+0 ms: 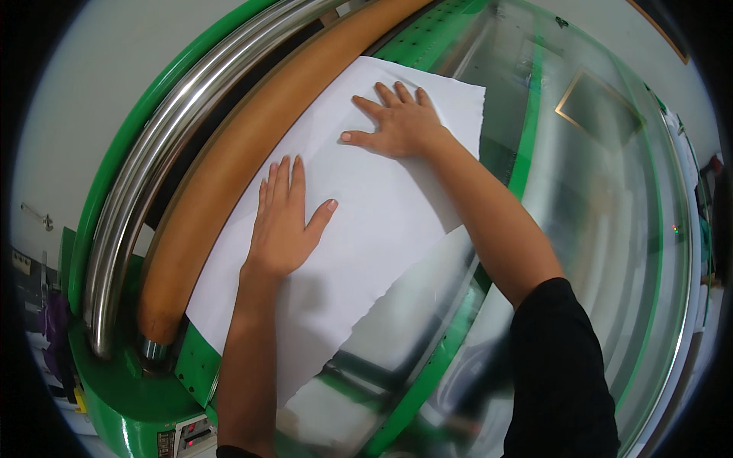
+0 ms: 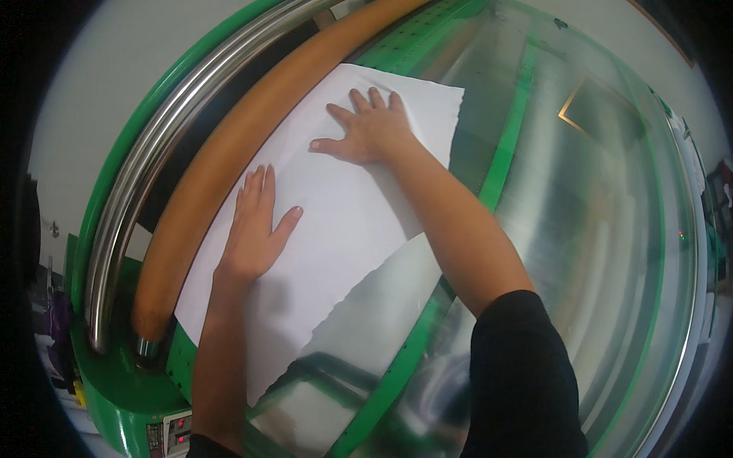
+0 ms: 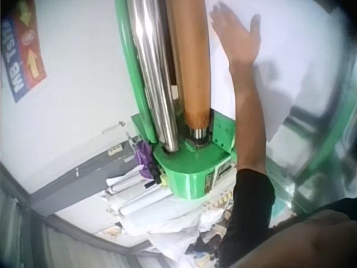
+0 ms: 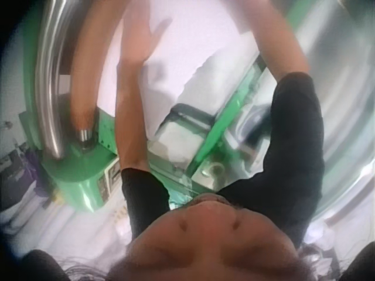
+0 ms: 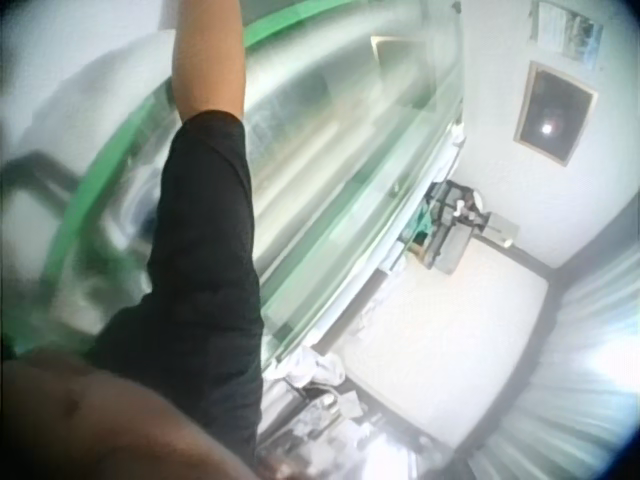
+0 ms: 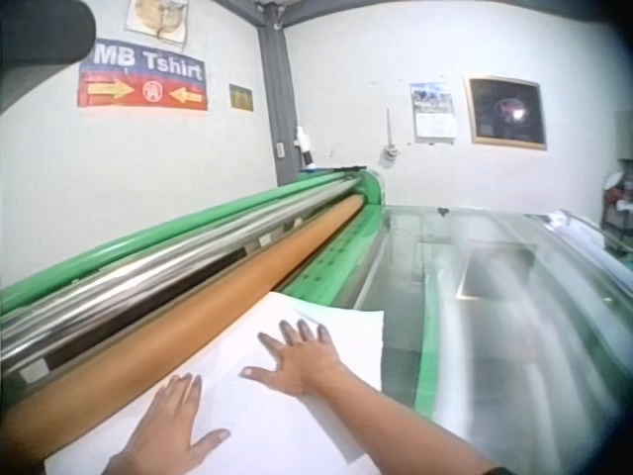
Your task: The person wipes the rollers of a printing machine with a cloth, adjusts controls on the machine panel, and feeds a large sheet of white fabric into the rollers.
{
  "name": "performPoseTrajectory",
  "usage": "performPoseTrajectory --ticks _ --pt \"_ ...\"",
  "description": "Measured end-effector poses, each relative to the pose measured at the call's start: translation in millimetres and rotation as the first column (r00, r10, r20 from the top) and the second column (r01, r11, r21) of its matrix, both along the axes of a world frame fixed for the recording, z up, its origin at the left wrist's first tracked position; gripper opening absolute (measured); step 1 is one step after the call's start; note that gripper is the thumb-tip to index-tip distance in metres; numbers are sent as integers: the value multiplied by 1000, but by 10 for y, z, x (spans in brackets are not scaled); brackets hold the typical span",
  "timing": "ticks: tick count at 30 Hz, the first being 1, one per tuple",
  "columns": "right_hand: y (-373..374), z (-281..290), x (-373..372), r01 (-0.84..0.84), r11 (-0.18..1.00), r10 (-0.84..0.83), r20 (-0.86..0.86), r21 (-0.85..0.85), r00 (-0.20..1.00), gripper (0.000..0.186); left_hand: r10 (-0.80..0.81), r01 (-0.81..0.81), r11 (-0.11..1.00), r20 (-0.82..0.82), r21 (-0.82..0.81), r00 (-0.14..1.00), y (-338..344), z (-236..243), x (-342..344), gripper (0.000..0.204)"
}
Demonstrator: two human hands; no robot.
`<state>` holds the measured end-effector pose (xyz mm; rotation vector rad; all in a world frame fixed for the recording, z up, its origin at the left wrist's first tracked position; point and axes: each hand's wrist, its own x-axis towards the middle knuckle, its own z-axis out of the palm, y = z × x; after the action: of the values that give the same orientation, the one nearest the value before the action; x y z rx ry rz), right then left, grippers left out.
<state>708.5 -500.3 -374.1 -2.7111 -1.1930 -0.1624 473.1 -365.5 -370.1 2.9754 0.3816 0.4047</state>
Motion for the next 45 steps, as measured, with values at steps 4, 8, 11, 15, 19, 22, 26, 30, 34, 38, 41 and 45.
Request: performPoseTrajectory --ticks 4,8,11,15,19,22,26,30,34,38,41,45 --pt "-15 6 -6 12 1000 -12 -10 -18 1000 103 71 -76 997 -164 -26 984 -168 70 -41 75" --pt "-4 40 -30 8 1000 -9 -38 -23 999 100 69 -72 997 -143 -10 987 -145 17 -70 75" --pt "-29 37 -26 4 1000 -5 -48 -27 999 99 87 -91 996 -131 -26 988 -179 -23 -74 76" --pt "-25 56 -29 -3 1000 1 -53 -31 999 99 152 -160 986 -125 -54 980 -260 -61 -87 78" --pt "-60 50 -41 -12 1000 13 -43 19 999 96 207 -223 971 -157 -89 966 -354 -23 -76 85" --pt "-82 103 -53 -1 1000 1 -32 0 999 97 229 -243 964 -134 -106 964 -389 -40 -48 88" --pt "-73 133 -124 -4 1000 3 -22 -17 1000 97 218 -234 965 -131 -121 967 -428 20 -183 88" --pt "-137 185 -132 8 999 -9 -14 -49 1000 97 205 -216 969 -100 -120 974 -427 -9 -192 88" --pt "-103 237 -179 7 997 -9 -23 -82 1000 96 206 -212 970 -61 -118 977 -433 -40 -238 88" --pt "-103 383 -228 44 988 -45 0 -147 999 98 166 -168 973 -27 -157 986 -458 -4 -178 88" --pt "169 322 -311 -79 993 85 69 -85 994 100 190 -194 965 -35 -176 981 -420 53 -243 88" --pt "557 268 -560 -194 981 194 2 12 981 102 204 -202 959 -10 -201 979 -390 -5 -239 89"
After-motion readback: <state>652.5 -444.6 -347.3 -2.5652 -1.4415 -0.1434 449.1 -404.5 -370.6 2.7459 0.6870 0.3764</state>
